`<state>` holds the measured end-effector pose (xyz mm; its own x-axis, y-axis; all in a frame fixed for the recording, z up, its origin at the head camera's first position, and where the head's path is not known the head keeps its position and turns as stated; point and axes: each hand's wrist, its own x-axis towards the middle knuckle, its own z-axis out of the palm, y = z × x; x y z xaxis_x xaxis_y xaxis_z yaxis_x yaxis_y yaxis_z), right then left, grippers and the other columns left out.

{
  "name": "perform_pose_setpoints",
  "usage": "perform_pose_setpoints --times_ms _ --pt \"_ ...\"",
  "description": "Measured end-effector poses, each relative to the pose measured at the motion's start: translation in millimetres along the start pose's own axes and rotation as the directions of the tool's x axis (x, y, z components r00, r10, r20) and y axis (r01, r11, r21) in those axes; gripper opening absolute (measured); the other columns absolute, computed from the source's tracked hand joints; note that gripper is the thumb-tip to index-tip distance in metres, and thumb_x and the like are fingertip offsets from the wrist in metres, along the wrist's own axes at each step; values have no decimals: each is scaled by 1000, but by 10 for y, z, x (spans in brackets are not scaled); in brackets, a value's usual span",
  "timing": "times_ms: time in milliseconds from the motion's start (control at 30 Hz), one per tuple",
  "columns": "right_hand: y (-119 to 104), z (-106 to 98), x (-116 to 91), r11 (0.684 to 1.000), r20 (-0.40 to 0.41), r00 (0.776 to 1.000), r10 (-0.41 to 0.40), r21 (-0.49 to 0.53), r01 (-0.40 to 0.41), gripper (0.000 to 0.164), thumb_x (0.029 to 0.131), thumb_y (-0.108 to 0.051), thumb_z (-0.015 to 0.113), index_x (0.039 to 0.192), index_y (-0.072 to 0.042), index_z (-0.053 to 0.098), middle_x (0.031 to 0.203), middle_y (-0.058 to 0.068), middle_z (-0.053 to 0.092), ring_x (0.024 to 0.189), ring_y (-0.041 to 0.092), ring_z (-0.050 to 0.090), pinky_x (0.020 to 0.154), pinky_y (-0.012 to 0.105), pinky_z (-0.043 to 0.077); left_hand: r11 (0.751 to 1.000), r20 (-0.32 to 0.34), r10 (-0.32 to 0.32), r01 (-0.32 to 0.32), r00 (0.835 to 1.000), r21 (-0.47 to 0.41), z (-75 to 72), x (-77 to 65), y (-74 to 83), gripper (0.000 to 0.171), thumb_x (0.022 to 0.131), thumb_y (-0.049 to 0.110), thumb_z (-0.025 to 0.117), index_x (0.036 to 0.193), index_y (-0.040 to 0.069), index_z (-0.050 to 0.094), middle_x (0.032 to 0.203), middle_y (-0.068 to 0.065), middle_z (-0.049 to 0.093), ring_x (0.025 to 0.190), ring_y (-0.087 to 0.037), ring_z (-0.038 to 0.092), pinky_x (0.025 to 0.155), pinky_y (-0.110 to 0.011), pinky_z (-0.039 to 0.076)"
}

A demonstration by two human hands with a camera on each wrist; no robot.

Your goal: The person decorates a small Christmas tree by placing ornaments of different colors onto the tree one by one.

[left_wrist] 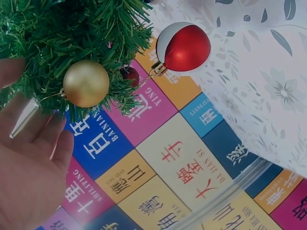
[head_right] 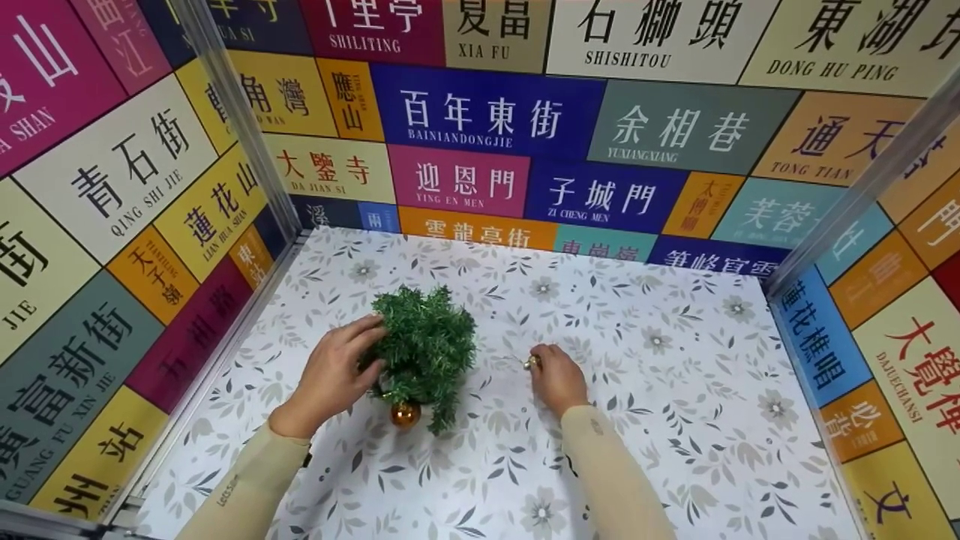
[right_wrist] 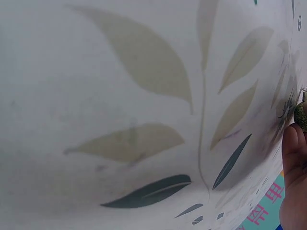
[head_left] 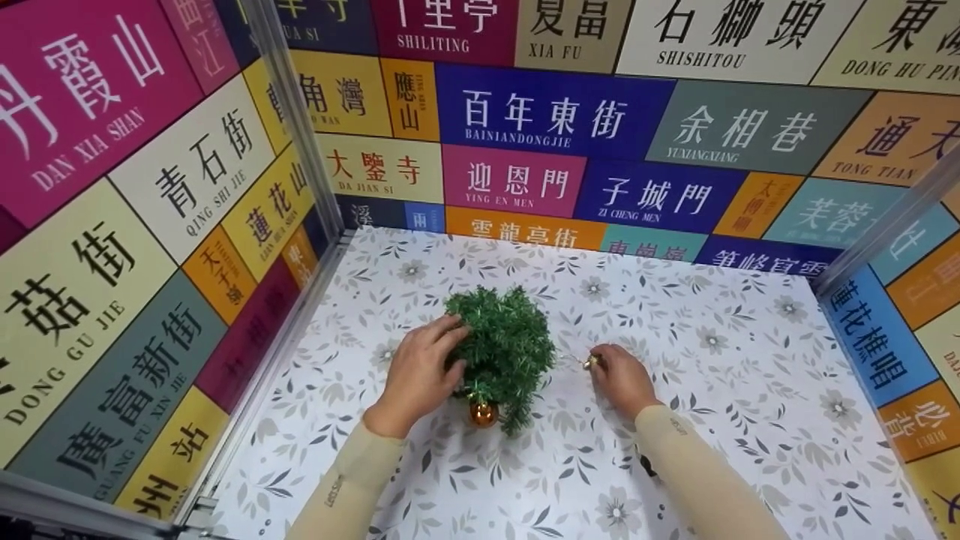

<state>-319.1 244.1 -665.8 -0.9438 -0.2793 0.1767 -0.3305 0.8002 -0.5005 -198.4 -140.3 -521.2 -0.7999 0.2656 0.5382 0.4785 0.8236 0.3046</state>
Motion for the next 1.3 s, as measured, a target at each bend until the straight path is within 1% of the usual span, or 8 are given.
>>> perform_pose_setpoints --times_ms 167,433,500,700,800,933,1100,1300 --pt "-30 -39 -28 1000 -16 1000 -14 25 15 30 94 -13 68 123 -8 64 119 10 63 107 31 62 96 50 48 1000 -29 22 -22 999 -5 -10 -10 27 45 88 17 74 132 11 64 142 -11 54 129 -29 51 108 -47 38" --pt "-200 -87 -100 991 -44 996 -80 106 84 30 92 -12 71 121 -10 65 109 3 65 94 22 66 86 43 54 997 -102 72 -71 992 17 -11 -30 94 30 86 18 75 115 11 72 136 -9 60 125 -29 55 105 -45 41" --pt "-238 -97 -119 989 -50 994 -96 111 102 29 92 -11 72 120 -10 65 107 3 65 91 19 67 83 40 55 996 -119 85 -83 989 26 -10 -32 110 27 86 18 75 112 12 74 134 -9 61 123 -29 56 104 -45 42" --pt "-339 -148 -183 985 -69 989 -132 102 139 27 92 -11 72 118 -12 67 105 0 65 86 13 65 75 34 56 994 -167 113 -109 980 32 -28 -7 161 21 84 17 75 105 11 76 127 -10 65 118 -28 59 101 -46 44" --pt "-413 -183 -217 981 -70 986 -149 111 156 27 93 -14 72 119 -12 67 105 -4 64 87 10 64 74 31 56 993 -210 114 -111 971 28 -41 14 187 20 83 16 75 102 11 76 122 -8 67 113 -26 61 101 -44 44" --pt "-534 -229 -277 971 -84 979 -185 140 196 27 92 -12 73 119 -11 67 104 -4 64 88 8 64 73 28 56 991 -253 133 -133 958 19 -47 25 219 13 85 16 72 97 11 76 111 -6 70 104 -25 63 98 -41 45" --pt "-675 -296 -363 951 -111 962 -249 159 265 27 91 -11 73 118 -11 67 105 -4 65 90 9 65 72 29 57 987 -235 156 -158 960 11 -31 12 250 9 88 17 68 90 13 75 101 -3 70 96 -23 63 92 -40 47" --pt "-807 -371 -460 915 -156 927 -341 172 365 28 91 -11 74 118 -12 67 107 -4 65 89 12 66 69 36 58 983 -214 179 -185 960 -6 -10 19 306 6 86 16 71 88 14 76 94 -1 69 89 -23 63 91 -40 48"
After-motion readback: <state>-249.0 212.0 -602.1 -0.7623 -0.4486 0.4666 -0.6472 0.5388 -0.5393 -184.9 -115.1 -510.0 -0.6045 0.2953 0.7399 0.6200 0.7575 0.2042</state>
